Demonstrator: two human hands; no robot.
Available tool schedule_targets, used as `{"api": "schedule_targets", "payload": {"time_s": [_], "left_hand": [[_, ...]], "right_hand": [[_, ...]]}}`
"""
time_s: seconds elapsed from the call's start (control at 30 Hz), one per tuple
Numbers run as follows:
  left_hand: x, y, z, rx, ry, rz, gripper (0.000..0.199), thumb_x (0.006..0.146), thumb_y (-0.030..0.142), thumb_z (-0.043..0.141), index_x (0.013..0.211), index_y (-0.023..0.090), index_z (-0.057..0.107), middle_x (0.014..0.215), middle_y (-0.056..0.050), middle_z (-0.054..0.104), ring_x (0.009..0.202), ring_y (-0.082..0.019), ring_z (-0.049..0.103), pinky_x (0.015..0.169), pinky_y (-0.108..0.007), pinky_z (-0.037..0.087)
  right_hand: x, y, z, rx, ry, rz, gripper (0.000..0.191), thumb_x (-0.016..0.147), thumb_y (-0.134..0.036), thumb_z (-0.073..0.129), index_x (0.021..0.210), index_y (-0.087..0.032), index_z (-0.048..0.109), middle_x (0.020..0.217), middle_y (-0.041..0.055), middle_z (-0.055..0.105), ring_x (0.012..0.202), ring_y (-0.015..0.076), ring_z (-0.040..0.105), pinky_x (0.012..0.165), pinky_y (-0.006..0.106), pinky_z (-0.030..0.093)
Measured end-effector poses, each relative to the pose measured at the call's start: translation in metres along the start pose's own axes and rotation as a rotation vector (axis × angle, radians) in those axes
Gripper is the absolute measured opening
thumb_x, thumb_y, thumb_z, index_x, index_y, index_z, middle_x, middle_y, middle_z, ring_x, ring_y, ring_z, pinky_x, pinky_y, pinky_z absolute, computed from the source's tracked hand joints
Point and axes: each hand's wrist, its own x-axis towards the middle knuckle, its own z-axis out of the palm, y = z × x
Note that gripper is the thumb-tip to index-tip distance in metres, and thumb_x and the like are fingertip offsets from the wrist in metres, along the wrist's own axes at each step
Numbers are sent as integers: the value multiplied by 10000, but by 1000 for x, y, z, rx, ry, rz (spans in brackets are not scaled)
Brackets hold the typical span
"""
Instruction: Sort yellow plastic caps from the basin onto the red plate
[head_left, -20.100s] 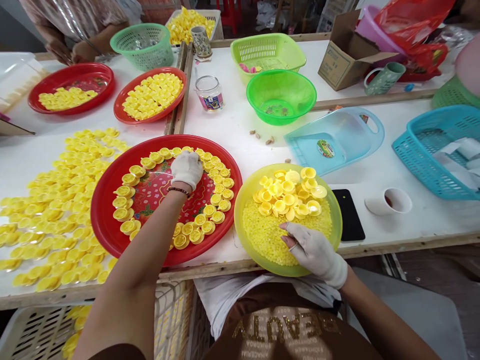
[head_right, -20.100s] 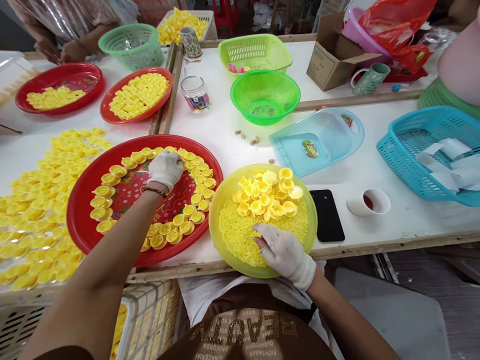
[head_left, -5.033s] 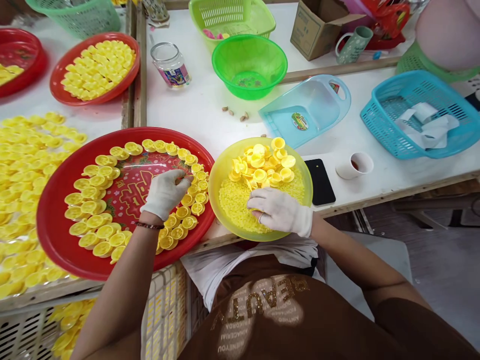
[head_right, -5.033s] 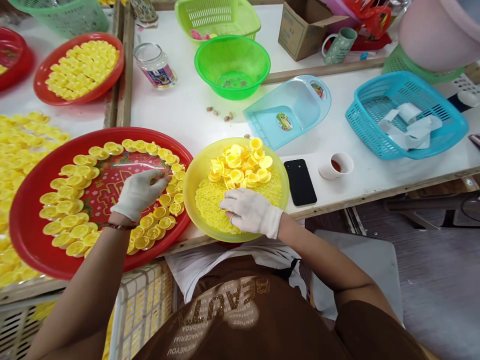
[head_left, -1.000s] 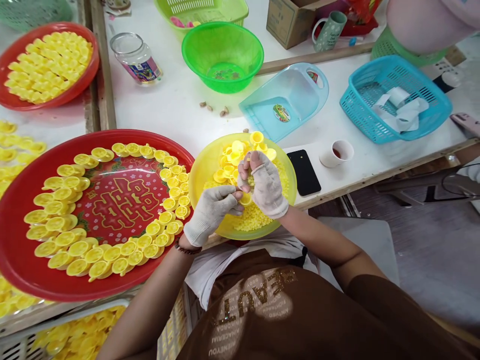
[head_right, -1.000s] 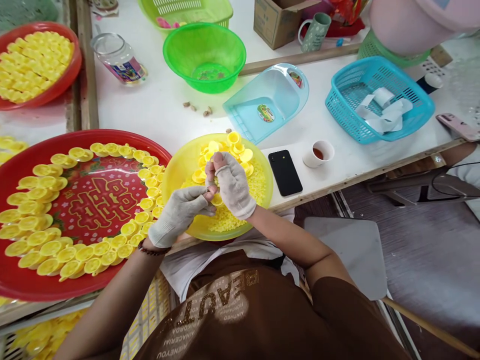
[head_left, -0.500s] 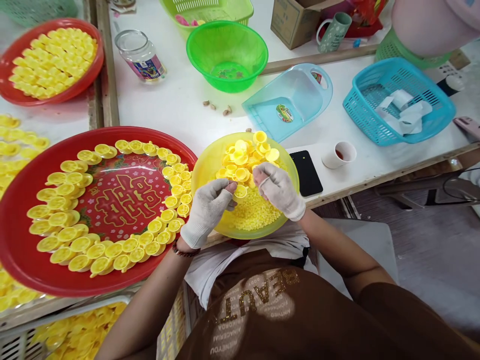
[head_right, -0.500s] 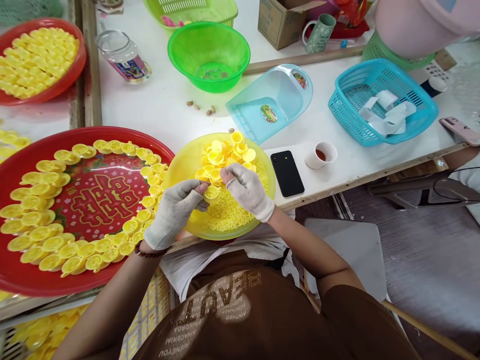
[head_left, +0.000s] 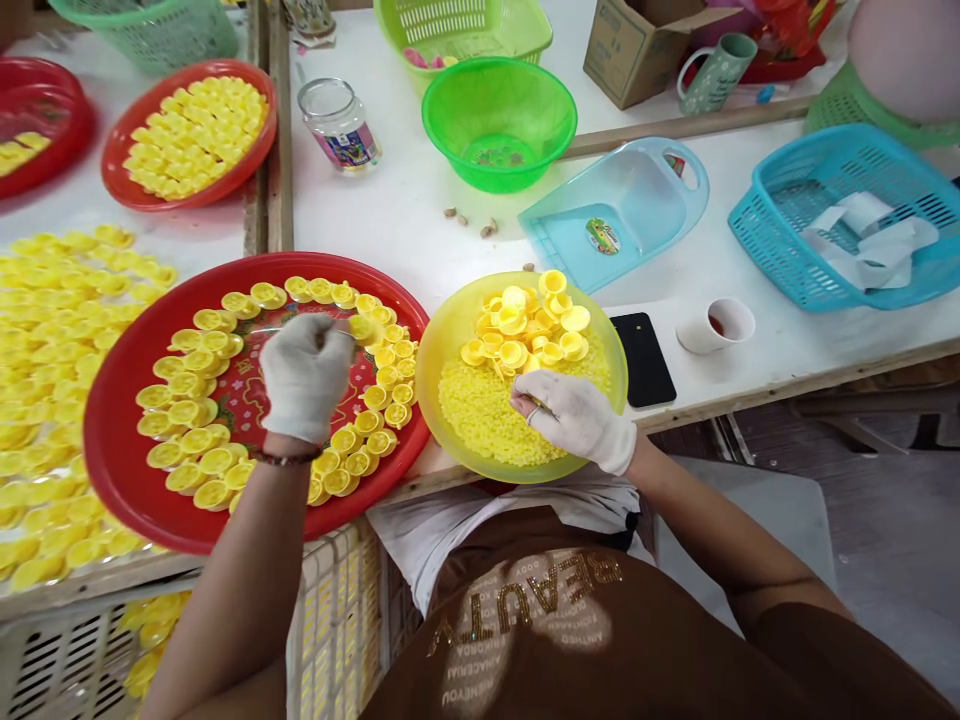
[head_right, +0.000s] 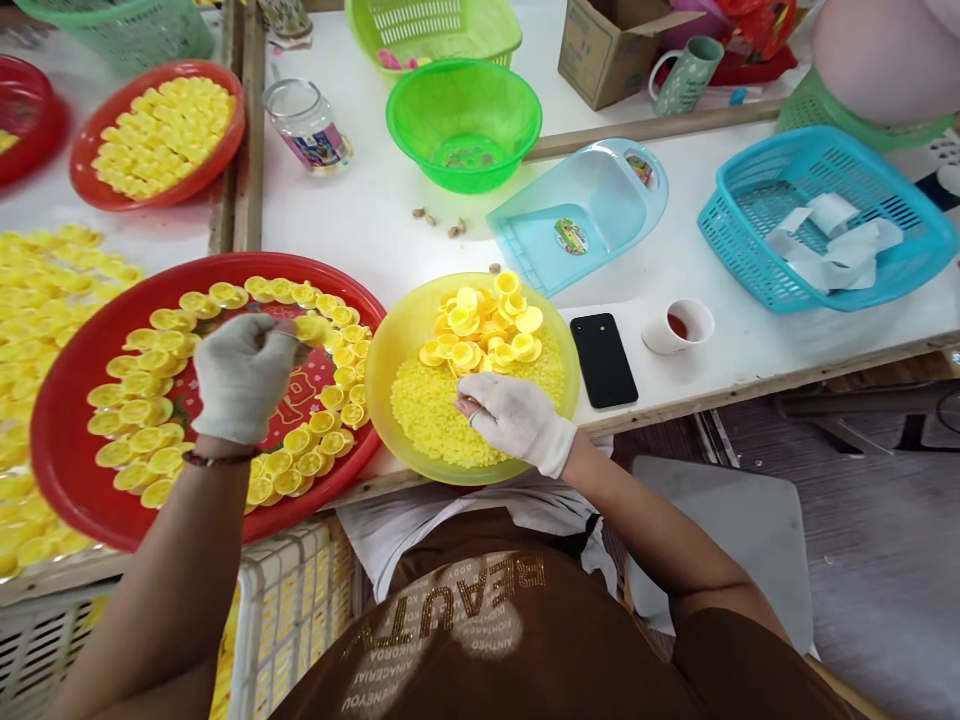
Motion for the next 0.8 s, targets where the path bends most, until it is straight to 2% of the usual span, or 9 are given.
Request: {"api": "schedule_targets", "payload": {"time_s": [0.1, 0.17, 0.27, 0.33, 0.43, 0.53, 0.63, 0.73, 0.8], "left_hand": [[32, -36, 3, 173, 99, -61, 232, 889, 360, 527, 831, 173, 651, 694, 12, 536, 767, -174, 541, 784, -338, 437], [45, -50, 13, 165, 58, -71, 198, 859, 330, 541, 745, 178, 598, 646, 24, 471, 709, -145, 473, 730, -314, 390], [54, -57, 28, 133, -8, -69, 280, 855, 340, 552, 636, 173, 501, 569, 34, 374, 646, -112, 409, 669, -303, 326], [54, -54, 32, 115, -36, -30, 359, 907, 392, 516, 636, 157, 513, 566, 33, 356, 685, -109, 464, 683, -307, 304], [44, -33, 29, 93, 42, 87, 405, 956, 461, 496, 842, 113, 669, 718, 13, 555, 893, -158, 589, 786, -325, 359], [19, 10, 29, 76, 133, 238, 346, 959, 424, 539, 1039, 143, 724, 1006, -54, 695, 1030, -210, 608, 917, -352, 440], [-8, 59, 41, 67, -92, 421, 290, 980, 368, 509, 989, 183, 732, 1056, -76, 710, 969, -220, 642, 864, -347, 485], [-21, 93, 62, 165, -286, 411, 280, 958, 387, 552, 1018, 175, 724, 1059, -112, 706, 905, -258, 665, 766, -363, 492], [-21, 102, 75, 213, -352, 399, 264, 949, 349, 554, 1040, 162, 718, 1056, -131, 710, 927, -280, 674, 769, -372, 495]], "right_hand": [[-1, -4, 5, -256, -104, -115, 182, 1022, -274, 510, 959, -173, 648, 978, 84, 692, 872, 217, 566, 805, 367, 390], [-1, -8, 10, -394, -198, -172, 210, 1016, -343, 547, 990, -170, 663, 1041, 98, 688, 891, 234, 558, 803, 386, 371], [-1, -12, 16, -478, -300, -216, 317, 1015, -460, 549, 1031, -165, 663, 1089, 109, 676, 905, 249, 559, 772, 390, 359], [-1, -12, 19, -474, -348, -234, 361, 1032, -482, 505, 1022, -159, 665, 1060, 109, 680, 888, 245, 566, 755, 385, 358], [-1, -11, 23, -445, -413, -241, 387, 1053, -465, 464, 961, -151, 672, 970, 100, 693, 835, 225, 576, 714, 364, 346], [1, -7, 25, -320, -411, -190, 399, 1060, -447, 455, 868, -159, 655, 873, 75, 686, 751, 184, 550, 659, 330, 317], [5, -5, 24, 45, -271, -35, 424, 1035, -478, 496, 743, -179, 574, 739, 13, 604, 668, 136, 480, 626, 298, 311], [11, -5, 18, 668, -25, 246, 426, 973, -537, 572, 715, -209, 488, 645, -41, 472, 566, 105, 409, 557, 270, 321], [16, -4, 13, 996, 87, 401, 409, 974, -587, 522, 786, -226, 487, 665, -49, 469, 495, 92, 387, 480, 255, 299]]}}
